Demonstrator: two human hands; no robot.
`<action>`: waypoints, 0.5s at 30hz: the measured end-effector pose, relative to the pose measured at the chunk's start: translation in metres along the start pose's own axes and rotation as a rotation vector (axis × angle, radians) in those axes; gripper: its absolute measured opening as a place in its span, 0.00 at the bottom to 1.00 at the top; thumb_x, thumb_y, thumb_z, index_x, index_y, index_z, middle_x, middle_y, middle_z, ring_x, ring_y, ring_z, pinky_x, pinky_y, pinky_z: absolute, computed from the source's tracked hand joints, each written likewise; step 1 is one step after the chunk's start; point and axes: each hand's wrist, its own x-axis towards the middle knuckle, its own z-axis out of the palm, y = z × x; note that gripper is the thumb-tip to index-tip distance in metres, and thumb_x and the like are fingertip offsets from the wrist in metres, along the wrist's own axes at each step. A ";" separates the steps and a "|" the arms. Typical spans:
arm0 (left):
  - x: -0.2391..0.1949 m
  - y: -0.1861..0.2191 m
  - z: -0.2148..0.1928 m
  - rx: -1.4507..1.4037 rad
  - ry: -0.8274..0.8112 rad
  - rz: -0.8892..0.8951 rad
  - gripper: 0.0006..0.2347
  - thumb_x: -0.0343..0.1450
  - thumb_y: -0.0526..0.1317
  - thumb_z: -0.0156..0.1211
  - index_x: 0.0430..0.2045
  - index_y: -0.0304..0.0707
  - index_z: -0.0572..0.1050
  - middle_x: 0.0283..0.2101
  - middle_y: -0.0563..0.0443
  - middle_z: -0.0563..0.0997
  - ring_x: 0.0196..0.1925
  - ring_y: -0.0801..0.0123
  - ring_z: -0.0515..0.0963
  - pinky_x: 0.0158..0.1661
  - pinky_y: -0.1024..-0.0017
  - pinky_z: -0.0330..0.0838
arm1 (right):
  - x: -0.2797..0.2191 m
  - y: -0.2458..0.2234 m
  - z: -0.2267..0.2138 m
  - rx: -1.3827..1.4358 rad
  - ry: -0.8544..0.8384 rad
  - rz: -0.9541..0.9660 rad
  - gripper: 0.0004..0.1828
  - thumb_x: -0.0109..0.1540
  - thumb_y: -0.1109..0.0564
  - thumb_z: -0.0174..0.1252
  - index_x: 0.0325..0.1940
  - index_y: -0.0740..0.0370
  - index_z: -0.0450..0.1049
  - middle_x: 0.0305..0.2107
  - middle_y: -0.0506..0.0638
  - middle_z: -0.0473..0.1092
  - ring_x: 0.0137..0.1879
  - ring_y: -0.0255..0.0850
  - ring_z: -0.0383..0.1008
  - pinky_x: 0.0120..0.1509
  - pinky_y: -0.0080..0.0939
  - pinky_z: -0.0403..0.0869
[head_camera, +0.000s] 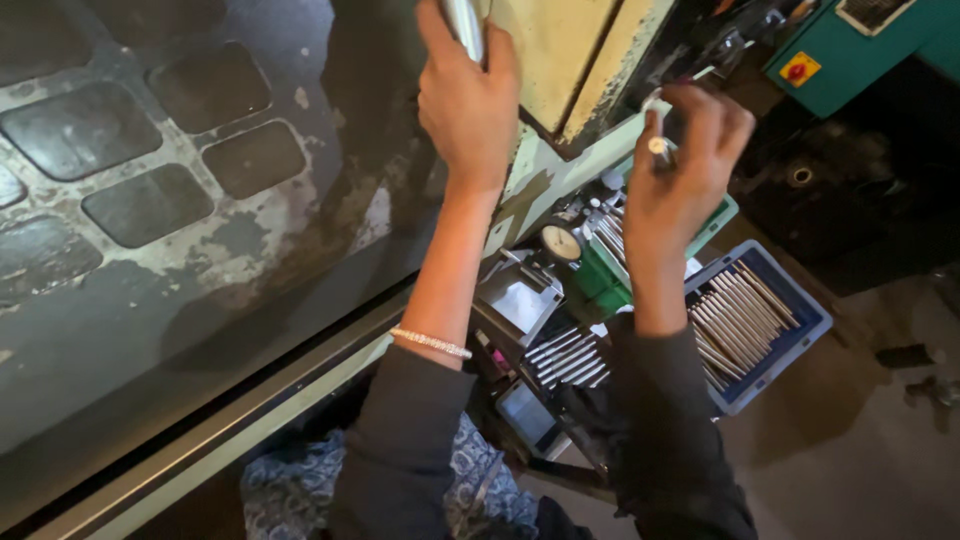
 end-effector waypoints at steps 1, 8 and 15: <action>-0.001 -0.001 0.000 -0.001 0.014 0.022 0.23 0.72 0.45 0.57 0.62 0.41 0.61 0.33 0.34 0.84 0.36 0.35 0.82 0.39 0.44 0.73 | -0.002 -0.005 -0.006 0.062 -0.086 0.026 0.15 0.65 0.70 0.62 0.55 0.68 0.70 0.48 0.59 0.68 0.58 0.53 0.69 0.66 0.50 0.64; -0.004 -0.014 -0.001 0.069 -0.082 -0.003 0.19 0.70 0.45 0.58 0.52 0.36 0.66 0.25 0.35 0.81 0.32 0.39 0.82 0.40 0.46 0.74 | -0.031 -0.032 -0.045 0.436 -0.675 0.406 0.10 0.66 0.67 0.50 0.52 0.68 0.69 0.44 0.57 0.65 0.51 0.46 0.65 0.59 0.41 0.66; -0.025 -0.025 -0.007 0.110 0.108 0.216 0.17 0.69 0.47 0.62 0.46 0.37 0.70 0.29 0.40 0.80 0.39 0.47 0.79 0.55 0.54 0.66 | -0.079 -0.043 -0.024 0.951 -0.658 0.593 0.07 0.71 0.67 0.50 0.54 0.67 0.65 0.45 0.49 0.71 0.54 0.33 0.73 0.63 0.34 0.73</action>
